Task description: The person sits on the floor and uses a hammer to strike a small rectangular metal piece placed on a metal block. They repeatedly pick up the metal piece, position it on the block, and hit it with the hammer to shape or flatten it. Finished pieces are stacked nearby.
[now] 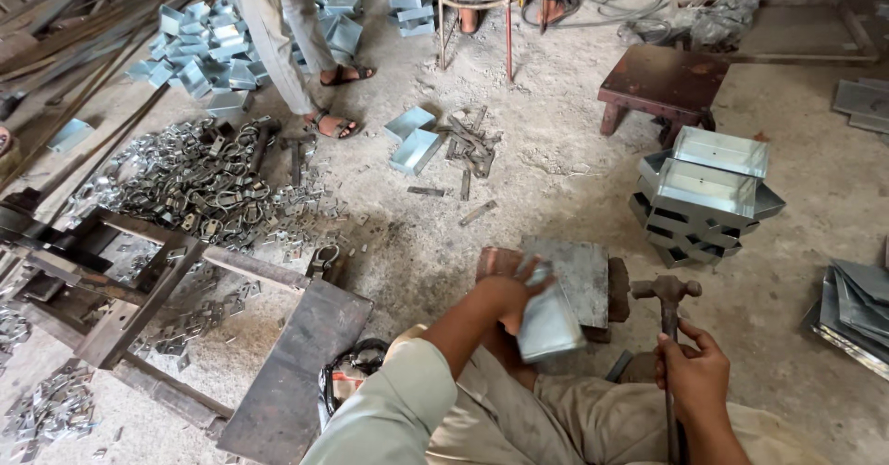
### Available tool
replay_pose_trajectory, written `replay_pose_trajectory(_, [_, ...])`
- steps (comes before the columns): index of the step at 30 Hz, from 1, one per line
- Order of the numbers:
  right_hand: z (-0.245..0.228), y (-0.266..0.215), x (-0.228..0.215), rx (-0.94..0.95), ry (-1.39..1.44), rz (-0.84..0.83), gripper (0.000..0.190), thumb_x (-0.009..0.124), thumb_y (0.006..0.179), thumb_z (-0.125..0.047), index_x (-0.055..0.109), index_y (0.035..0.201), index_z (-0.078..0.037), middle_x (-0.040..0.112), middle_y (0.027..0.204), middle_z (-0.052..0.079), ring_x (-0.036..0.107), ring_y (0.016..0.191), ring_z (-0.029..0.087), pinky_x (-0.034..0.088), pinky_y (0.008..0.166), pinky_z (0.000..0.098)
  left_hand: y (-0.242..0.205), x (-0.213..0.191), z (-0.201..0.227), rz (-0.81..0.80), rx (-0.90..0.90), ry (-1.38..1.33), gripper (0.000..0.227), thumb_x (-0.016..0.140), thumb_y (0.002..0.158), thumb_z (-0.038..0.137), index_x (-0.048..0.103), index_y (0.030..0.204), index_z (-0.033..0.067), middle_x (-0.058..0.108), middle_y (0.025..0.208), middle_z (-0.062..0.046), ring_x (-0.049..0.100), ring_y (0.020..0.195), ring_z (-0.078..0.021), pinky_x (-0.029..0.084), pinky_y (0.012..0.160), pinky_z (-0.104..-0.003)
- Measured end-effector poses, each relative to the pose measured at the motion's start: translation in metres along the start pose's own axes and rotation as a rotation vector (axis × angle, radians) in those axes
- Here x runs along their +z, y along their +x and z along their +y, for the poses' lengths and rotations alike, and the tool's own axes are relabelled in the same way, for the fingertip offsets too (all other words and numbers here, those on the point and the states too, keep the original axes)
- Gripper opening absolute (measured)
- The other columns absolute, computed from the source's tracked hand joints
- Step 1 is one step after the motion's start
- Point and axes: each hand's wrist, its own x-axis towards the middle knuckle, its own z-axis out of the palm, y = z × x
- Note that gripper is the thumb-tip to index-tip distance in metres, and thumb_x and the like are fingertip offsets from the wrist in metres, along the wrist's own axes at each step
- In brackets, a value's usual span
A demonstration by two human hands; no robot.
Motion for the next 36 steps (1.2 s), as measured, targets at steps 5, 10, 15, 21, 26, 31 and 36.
replay_pose_trajectory(5, [-0.013, -0.006, 0.002, 0.06, -0.004, 0.021, 0.051, 0.068, 0.093, -0.004, 0.055, 0.142, 0.002, 0.065, 0.074, 0.015, 0.053, 0.051, 0.017, 0.038, 0.042, 0.0365, -0.034, -0.032, -0.002, 0.081, -0.511, -0.53, 0.117, 0.073, 0.081, 0.052, -0.004, 0.165, 0.024, -0.015, 0.172, -0.014, -0.016, 0.159, -0.0408, -0.012, 0.118, -0.076])
replay_pose_trajectory(10, [-0.023, -0.012, 0.007, 0.106, -0.05, 0.02, 0.051, 0.067, 0.095, -0.005, 0.054, 0.144, 0.001, 0.066, 0.076, 0.015, 0.054, 0.054, 0.018, 0.04, 0.044, 0.0378, -0.017, -0.01, 0.008, -0.022, -0.681, -0.639, 0.07, 0.055, 0.093, 0.037, 0.035, 0.155, 0.0113, 0.031, 0.162, -0.018, 0.025, 0.153, -0.0415, -0.002, 0.12, -0.078])
replay_pose_trajectory(15, [-0.011, -0.004, 0.012, 0.072, 0.008, -0.025, 0.05, 0.068, 0.094, -0.005, 0.056, 0.142, 0.002, 0.065, 0.075, 0.014, 0.052, 0.051, 0.017, 0.038, 0.043, 0.0365, 0.018, 0.015, 0.006, 0.212, -0.571, -0.621, 0.039, 0.053, 0.098, 0.024, 0.067, 0.131, 0.0101, 0.063, 0.139, -0.019, 0.061, 0.129, -0.0393, 0.049, 0.106, -0.054])
replay_pose_trajectory(21, [-0.005, -0.01, 0.004, 0.079, -0.013, -0.008, 0.049, 0.068, 0.093, -0.004, 0.056, 0.14, 0.002, 0.066, 0.074, 0.015, 0.054, 0.05, 0.018, 0.038, 0.041, 0.0368, 0.005, -0.024, 0.039, 0.772, -0.255, -0.351, 0.03, 0.059, 0.087, 0.018, 0.065, 0.116, 0.0143, 0.067, 0.121, -0.013, 0.063, 0.117, -0.0355, 0.047, 0.095, -0.054])
replay_pose_trajectory(26, [-0.008, -0.012, 0.005, 0.047, -0.003, 0.002, 0.049, 0.068, 0.093, -0.004, 0.056, 0.14, 0.003, 0.066, 0.075, 0.015, 0.053, 0.051, 0.017, 0.038, 0.041, 0.0367, 0.016, -0.033, 0.05, 0.792, -0.111, -0.123, 0.031, 0.06, 0.084, 0.017, 0.066, 0.114, 0.0148, 0.067, 0.114, -0.01, 0.06, 0.113, -0.0312, 0.041, 0.095, -0.052])
replay_pose_trajectory(31, [-0.021, -0.017, 0.007, 0.101, -0.124, 0.0, 0.052, 0.07, 0.094, -0.006, 0.055, 0.143, 0.003, 0.066, 0.071, 0.019, 0.053, 0.05, 0.02, 0.036, 0.042, 0.0396, 0.012, -0.013, 0.056, 0.687, -0.069, -0.116, 0.029, 0.058, 0.091, 0.016, 0.065, 0.12, 0.014, 0.067, 0.118, -0.01, 0.06, 0.116, -0.0316, 0.042, 0.1, -0.052])
replay_pose_trajectory(36, [-0.029, -0.027, 0.012, 0.063, -0.189, -0.011, 0.052, 0.071, 0.093, -0.007, 0.057, 0.142, 0.002, 0.067, 0.071, 0.017, 0.053, 0.05, 0.021, 0.037, 0.042, 0.0401, 0.008, -0.027, 0.036, 0.493, -0.069, -0.122, 0.048, 0.066, 0.076, 0.019, 0.063, 0.124, 0.0143, 0.067, 0.123, -0.009, 0.058, 0.122, -0.032, 0.033, 0.111, -0.058])
